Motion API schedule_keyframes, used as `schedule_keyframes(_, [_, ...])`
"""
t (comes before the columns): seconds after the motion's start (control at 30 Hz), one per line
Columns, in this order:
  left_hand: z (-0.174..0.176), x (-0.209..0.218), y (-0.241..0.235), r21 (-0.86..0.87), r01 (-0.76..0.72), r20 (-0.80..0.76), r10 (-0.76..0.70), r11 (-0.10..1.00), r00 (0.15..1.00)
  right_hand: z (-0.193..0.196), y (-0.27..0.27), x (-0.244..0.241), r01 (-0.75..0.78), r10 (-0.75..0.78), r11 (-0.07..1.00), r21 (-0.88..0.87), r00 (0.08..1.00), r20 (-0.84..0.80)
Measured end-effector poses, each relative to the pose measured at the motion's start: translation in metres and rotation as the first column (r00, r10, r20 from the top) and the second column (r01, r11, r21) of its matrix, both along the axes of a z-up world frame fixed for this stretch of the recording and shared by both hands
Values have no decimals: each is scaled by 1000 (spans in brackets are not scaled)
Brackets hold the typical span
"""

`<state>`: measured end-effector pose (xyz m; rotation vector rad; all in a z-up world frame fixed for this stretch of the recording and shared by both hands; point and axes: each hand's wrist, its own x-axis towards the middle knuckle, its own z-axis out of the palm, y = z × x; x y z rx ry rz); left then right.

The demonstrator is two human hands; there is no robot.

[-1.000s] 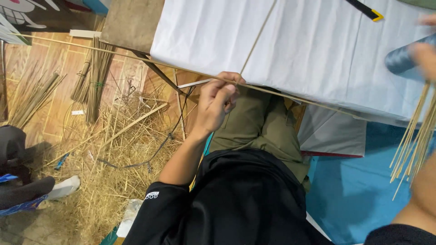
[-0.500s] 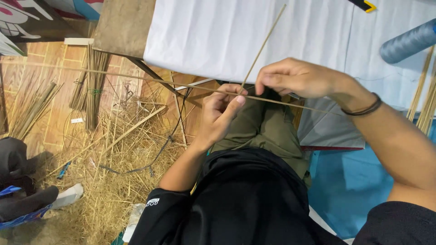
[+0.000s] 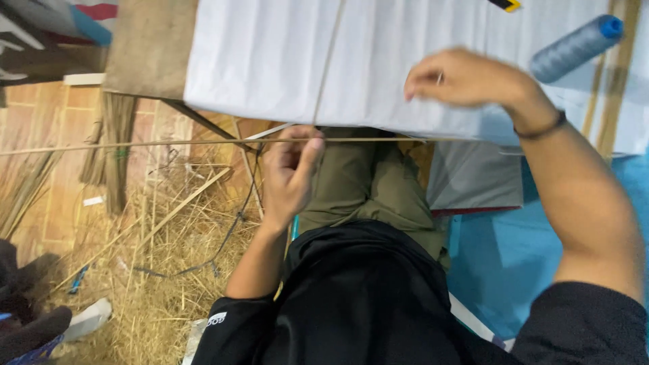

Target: The person ties two bamboo sticks together with thread to form a cross-shaped frame. They then use a utility knife to trim excess thread and adjust the sticks. The person continues to wrap thread around the intersection to secure the structure.

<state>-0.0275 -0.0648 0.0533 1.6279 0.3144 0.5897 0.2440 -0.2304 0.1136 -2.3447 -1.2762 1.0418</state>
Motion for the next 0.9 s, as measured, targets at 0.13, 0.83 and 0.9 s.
schedule_keyframes(0.13, [-6,3,6,44,-41,-22,42,998,999,-80,-44,121,145,-121,989,-18,878,463])
schedule_keyframes(0.83, [12,-4,6,-74,-60,19,62,995,998,-156,-73,225,-96,-149,973,208,424,893])
schedule_keyframes(0.9, [12,-7,7,-31,-88,27,89,996,996,-146,-75,219,-108,-145,972,211,432,890])
